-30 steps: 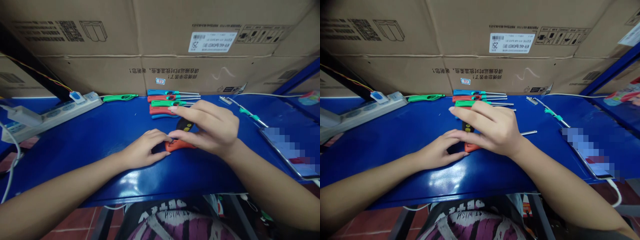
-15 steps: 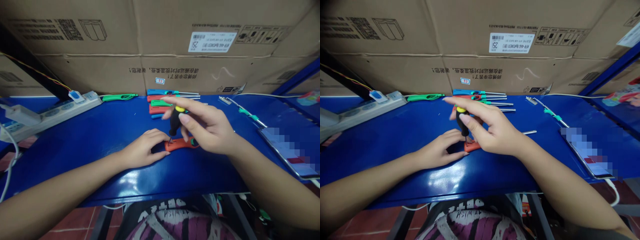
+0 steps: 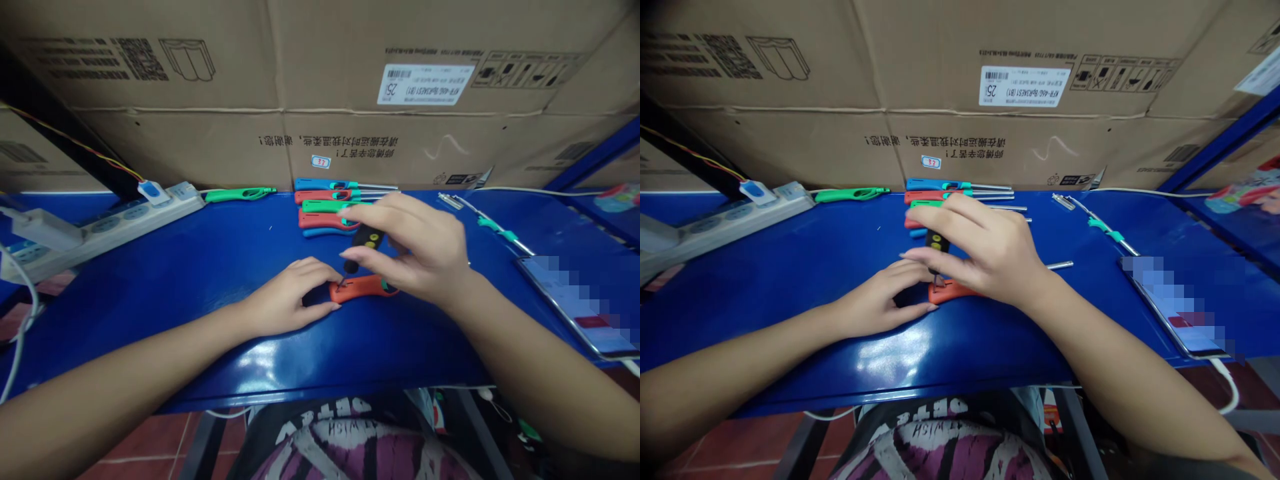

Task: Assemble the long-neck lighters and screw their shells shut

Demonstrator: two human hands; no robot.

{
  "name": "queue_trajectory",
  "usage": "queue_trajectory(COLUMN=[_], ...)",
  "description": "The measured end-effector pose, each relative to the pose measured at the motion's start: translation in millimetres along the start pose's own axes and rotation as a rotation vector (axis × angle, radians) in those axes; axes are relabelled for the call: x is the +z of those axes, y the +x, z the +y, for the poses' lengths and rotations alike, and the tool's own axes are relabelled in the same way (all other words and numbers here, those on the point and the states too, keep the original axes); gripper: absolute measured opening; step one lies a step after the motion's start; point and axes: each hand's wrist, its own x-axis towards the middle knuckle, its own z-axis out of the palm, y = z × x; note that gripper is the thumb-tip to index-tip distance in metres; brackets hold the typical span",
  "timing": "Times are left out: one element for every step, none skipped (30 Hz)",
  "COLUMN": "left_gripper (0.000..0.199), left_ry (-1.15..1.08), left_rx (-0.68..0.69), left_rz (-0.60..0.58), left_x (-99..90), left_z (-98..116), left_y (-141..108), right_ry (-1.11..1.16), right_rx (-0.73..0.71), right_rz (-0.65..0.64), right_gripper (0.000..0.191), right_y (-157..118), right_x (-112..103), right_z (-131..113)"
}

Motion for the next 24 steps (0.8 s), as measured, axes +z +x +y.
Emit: queue_trajectory(left_gripper=[0.025,0.025,0.025,0.025,0.026,0.027,0.028,0.029,0.029,0.029,0.029,0.028,0.027,0.026,0.026,0.025,0.025,0.025,0.025,0.025,0.025,0.025,0.026,0.026], left_ry=[-0.006,-0.012,-0.015,-0.014,-0.011,-0.007,-0.004,-0.005,-0.01,-0.018,-0.027,-0.036,-0.043,-0.045,-0.042,-0.034,-0.023,-0.014,-0.009,-0.011,-0.018,-0.028,-0.037,-0.041], left_rx=[-0.003,-0.006,-0.009,-0.012,-0.013,-0.01,-0.007,-0.006,-0.007,-0.011,-0.019,-0.028,-0.034,-0.034,-0.03,-0.024,-0.017,-0.01,-0.009,-0.01,-0.016,-0.023,-0.031,-0.036], left_rz=[-0.003,-0.007,-0.009,-0.011,-0.01,-0.006,0.0,0.004,0.005,0.002,-0.005,-0.013,-0.021,-0.025,-0.024,-0.019,-0.013,-0.006,0.0,0.001,-0.002,-0.006,-0.01,-0.009], left_x=[-0.1,-0.2,-0.4,-0.4,-0.4,-0.3,-0.1,0.0,0.1,0.0,-0.1,-0.3,-0.5,-0.6,-0.8,-0.8,-0.8,-0.9,-1.0,-1.1,-1.2,-1.4,-1.4,-1.3], left_z=[0,0,0,0,0,0,0,0,0,0,0,0,1,1,1,1,1,1,1,1,2,2,2,2], left_y=[0,0,0,0,0,0,0,0,0,0,0,1,1,1,1,1,1,1,1,1,1,2,2,2], right_ry=[0.039,0.108,0.182,0.23,0.226,0.171,0.081,-0.014,-0.084,-0.107,-0.075,-0.001,0.083,0.144,0.164,0.138,0.074,-0.004,-0.066,-0.087,-0.063,-0.001,0.084,0.163], right_rx=[0.007,0.02,0.033,0.039,0.032,0.008,-0.03,-0.068,-0.089,-0.088,-0.059,-0.012,0.043,0.091,0.114,0.111,0.091,0.059,0.024,-0.004,-0.012,-0.006,0.005,0.02], right_rz=[-0.021,-0.053,-0.086,-0.104,-0.102,-0.084,-0.051,-0.012,0.018,0.029,0.014,-0.013,-0.05,-0.081,-0.093,-0.077,-0.041,-0.006,0.011,0.002,-0.036,-0.087,-0.139,-0.174], right_gripper=[0.032,0.038,0.042,0.044,0.042,0.039,0.036,0.034,0.033,0.032,0.033,0.035,0.038,0.039,0.037,0.032,0.027,0.026,0.027,0.03,0.035,0.04,0.044,0.046], right_y=[0,0,0,-1,-2,-3,-4,-4,-5,-4,-4,-2,-1,0,1,1,1,0,0,-1,-1,-2,-2,-2], right_x=[0,0,0,0,0,0,0,1,1,1,1,1,1,1,1,0,-1,-1,-2,-4,-5,-7,-8,-9], right_z=[0,0,1,1,1,0,0,-1,-3,-5,-7,-9,-10,-11,-10,-9,-8,-6,-4,-2,0,1,1,2])
